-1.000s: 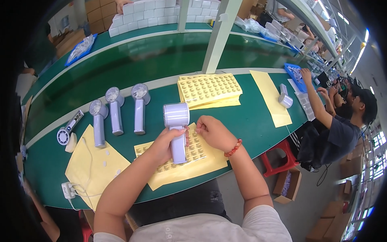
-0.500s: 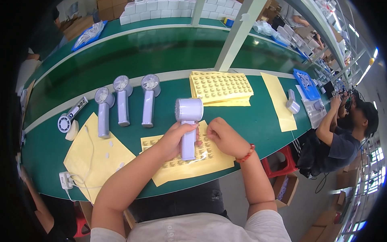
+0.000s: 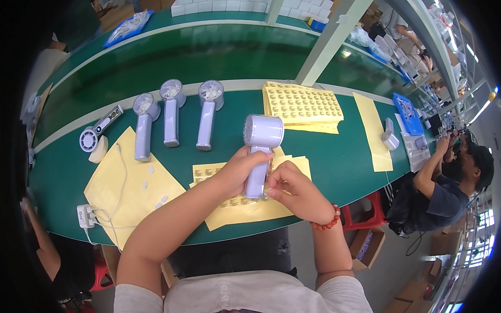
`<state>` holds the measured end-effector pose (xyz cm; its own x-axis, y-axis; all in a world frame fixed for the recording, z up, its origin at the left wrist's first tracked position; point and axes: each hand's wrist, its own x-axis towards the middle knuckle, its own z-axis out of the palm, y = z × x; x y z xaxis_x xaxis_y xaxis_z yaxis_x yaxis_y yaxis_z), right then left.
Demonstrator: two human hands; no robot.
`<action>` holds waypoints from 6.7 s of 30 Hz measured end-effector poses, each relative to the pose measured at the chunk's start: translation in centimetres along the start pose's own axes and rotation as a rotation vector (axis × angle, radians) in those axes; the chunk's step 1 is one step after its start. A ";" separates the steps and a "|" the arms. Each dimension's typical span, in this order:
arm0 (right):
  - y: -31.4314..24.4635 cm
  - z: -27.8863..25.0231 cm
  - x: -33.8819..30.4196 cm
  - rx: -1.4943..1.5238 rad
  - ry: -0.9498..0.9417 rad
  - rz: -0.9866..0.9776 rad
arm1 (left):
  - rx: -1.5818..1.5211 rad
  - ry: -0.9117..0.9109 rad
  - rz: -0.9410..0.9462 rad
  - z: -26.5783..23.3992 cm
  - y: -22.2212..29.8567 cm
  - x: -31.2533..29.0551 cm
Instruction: The person peels protective films from handheld fans, plugs a USB cable into each fan to test it, and organizes sticker sheets on the workstation table.
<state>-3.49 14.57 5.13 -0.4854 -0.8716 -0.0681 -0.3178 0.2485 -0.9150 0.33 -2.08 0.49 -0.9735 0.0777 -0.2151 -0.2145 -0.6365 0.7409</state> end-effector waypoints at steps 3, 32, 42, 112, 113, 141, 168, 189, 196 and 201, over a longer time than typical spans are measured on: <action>0.4 0.8 0.2 0.113 0.029 0.043 | 0.036 0.024 0.024 -0.1 -0.4 0.1; 0.2 2.7 -0.5 -0.164 0.558 -0.169 | -0.123 0.087 0.038 -0.1 -0.2 -0.3; 4.1 -1.4 1.2 -0.128 0.490 0.126 | -0.233 0.077 0.138 0.9 0.6 -0.6; -2.5 12.6 5.9 -1.030 -0.134 -0.604 | 1.010 1.066 0.392 -14.6 10.2 -9.6; -2.1 13.0 6.2 -1.067 -0.075 -0.571 | 0.783 0.976 0.453 -14.7 10.3 -9.7; -2.1 17.3 8.7 -1.060 -0.093 -0.833 | 0.067 0.704 0.651 -15.1 8.6 -8.4; -4.2 16.0 5.4 -0.823 -0.532 -0.963 | 0.073 0.765 0.596 -12.6 9.7 -9.4; -8.9 7.5 9.6 -0.947 -0.144 -0.757 | -0.278 0.323 0.529 -13.3 10.0 -9.8; -9.5 3.7 11.0 -0.775 -0.405 -0.531 | -0.330 0.327 0.541 -13.3 10.0 -9.9; -7.4 5.5 12.5 0.452 -0.753 -0.336 | -0.545 0.158 0.520 -12.9 10.3 -10.2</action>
<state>-2.72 -0.51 8.80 0.2792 -0.9509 0.1331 0.0777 -0.1158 -0.9902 9.06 -19.28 2.10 -0.9068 -0.4194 -0.0432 0.3772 -0.8526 0.3617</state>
